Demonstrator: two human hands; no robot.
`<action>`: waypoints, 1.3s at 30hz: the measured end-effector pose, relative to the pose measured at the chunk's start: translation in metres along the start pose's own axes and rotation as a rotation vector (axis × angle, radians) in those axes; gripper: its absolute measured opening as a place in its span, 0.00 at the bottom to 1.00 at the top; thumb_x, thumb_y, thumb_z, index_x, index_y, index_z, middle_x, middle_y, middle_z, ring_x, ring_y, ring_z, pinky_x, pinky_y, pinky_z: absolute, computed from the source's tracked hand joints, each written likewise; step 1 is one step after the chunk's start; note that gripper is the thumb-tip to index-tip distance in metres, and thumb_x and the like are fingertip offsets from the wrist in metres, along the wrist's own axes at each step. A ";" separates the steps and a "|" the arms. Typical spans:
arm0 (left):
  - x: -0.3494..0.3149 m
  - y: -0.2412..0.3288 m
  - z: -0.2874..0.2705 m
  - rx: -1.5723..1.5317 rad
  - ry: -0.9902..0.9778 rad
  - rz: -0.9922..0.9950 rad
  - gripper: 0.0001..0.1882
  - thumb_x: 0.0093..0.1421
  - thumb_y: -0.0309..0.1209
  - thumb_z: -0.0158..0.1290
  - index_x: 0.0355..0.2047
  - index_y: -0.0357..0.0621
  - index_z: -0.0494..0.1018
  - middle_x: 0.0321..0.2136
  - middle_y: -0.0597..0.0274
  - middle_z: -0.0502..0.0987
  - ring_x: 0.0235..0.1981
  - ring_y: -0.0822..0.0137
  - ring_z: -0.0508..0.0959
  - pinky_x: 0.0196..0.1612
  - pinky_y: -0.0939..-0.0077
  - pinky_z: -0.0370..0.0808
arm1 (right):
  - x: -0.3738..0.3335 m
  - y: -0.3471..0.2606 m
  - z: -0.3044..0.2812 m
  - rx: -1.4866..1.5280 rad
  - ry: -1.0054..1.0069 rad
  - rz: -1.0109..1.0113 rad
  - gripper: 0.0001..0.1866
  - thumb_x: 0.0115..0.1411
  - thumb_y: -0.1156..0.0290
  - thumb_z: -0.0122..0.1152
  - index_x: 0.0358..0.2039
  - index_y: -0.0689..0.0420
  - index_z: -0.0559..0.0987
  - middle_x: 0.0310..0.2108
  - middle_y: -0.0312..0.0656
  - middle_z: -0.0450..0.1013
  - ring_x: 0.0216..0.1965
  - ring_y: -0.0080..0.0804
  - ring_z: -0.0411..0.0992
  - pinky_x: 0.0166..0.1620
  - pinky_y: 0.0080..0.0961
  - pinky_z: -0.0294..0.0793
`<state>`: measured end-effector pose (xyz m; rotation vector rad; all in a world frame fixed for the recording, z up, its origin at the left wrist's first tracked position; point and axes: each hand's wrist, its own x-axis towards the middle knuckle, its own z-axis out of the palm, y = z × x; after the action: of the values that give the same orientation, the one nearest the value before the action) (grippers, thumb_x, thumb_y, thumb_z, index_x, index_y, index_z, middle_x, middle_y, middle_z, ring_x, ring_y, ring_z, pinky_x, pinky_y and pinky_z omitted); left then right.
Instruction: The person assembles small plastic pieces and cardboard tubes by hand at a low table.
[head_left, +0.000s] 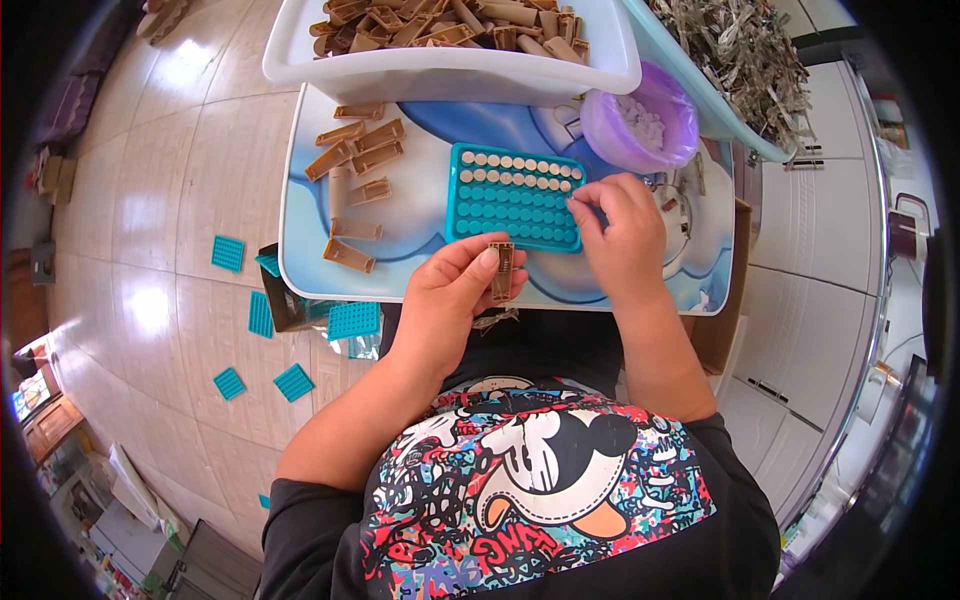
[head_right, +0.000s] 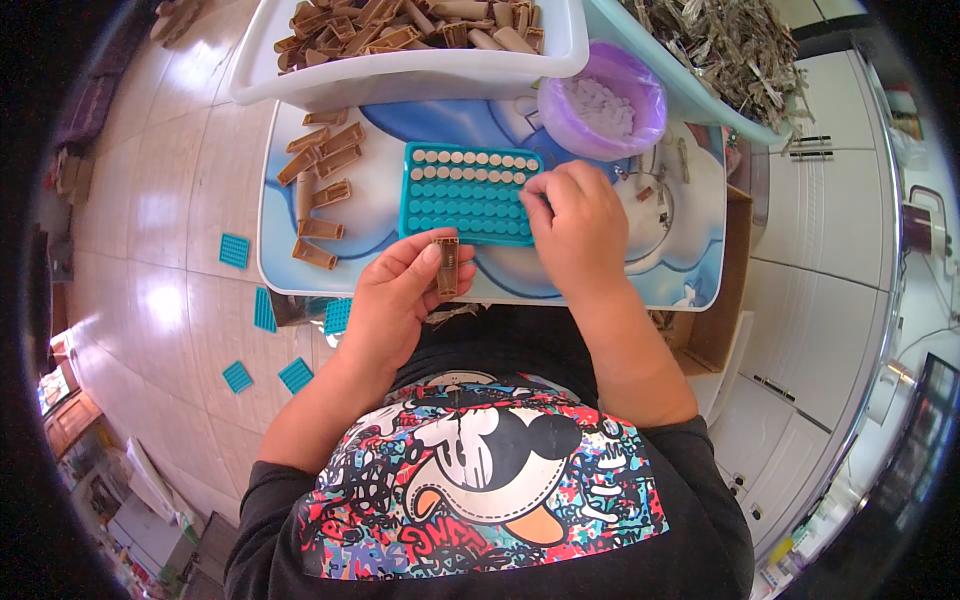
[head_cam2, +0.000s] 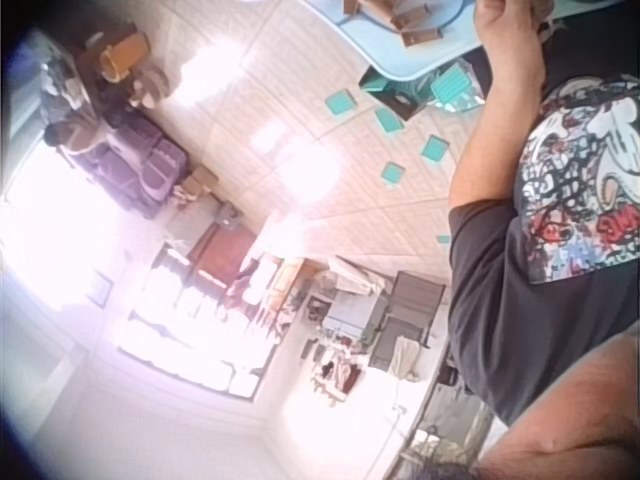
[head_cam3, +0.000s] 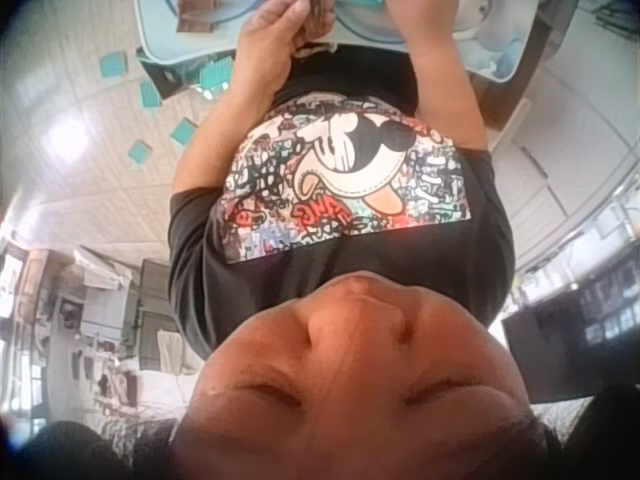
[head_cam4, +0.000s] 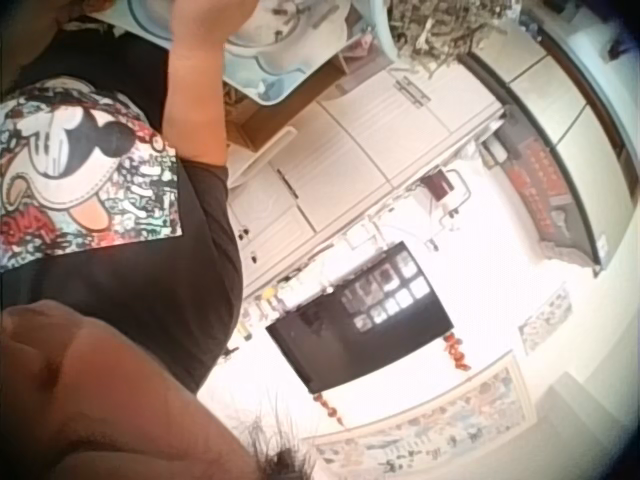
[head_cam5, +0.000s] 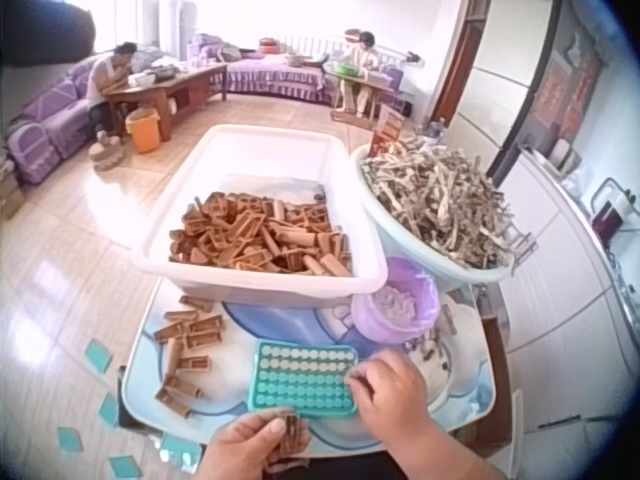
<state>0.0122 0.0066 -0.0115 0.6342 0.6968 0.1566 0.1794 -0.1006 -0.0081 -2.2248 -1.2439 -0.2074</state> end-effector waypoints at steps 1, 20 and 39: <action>0.000 0.000 0.000 0.008 -0.002 0.008 0.18 0.64 0.33 0.47 0.50 0.34 0.66 0.41 0.53 0.76 0.39 0.65 0.78 0.45 0.72 0.75 | -0.002 -0.004 -0.001 0.001 0.000 -0.001 0.07 0.44 0.75 0.65 0.25 0.57 0.76 0.26 0.41 0.69 0.31 0.40 0.69 0.34 0.33 0.68; 0.001 0.002 0.000 -0.013 0.007 -0.020 0.16 0.65 0.30 0.46 0.49 0.34 0.67 0.39 0.54 0.76 0.39 0.66 0.77 0.44 0.74 0.75 | -0.003 -0.017 0.005 0.214 0.114 -0.089 0.06 0.44 0.77 0.65 0.26 0.58 0.78 0.25 0.41 0.70 0.27 0.38 0.69 0.30 0.32 0.69; 0.001 0.000 0.000 -0.004 -0.003 -0.009 0.16 0.64 0.31 0.46 0.49 0.33 0.67 0.38 0.56 0.76 0.38 0.67 0.77 0.44 0.74 0.75 | -0.013 -0.035 0.007 0.379 -0.025 -0.208 0.08 0.42 0.78 0.66 0.24 0.58 0.76 0.25 0.38 0.69 0.27 0.37 0.68 0.28 0.30 0.67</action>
<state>0.0129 0.0072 -0.0126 0.6276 0.6964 0.1483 0.1419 -0.0924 -0.0047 -1.7823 -1.3989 -0.0200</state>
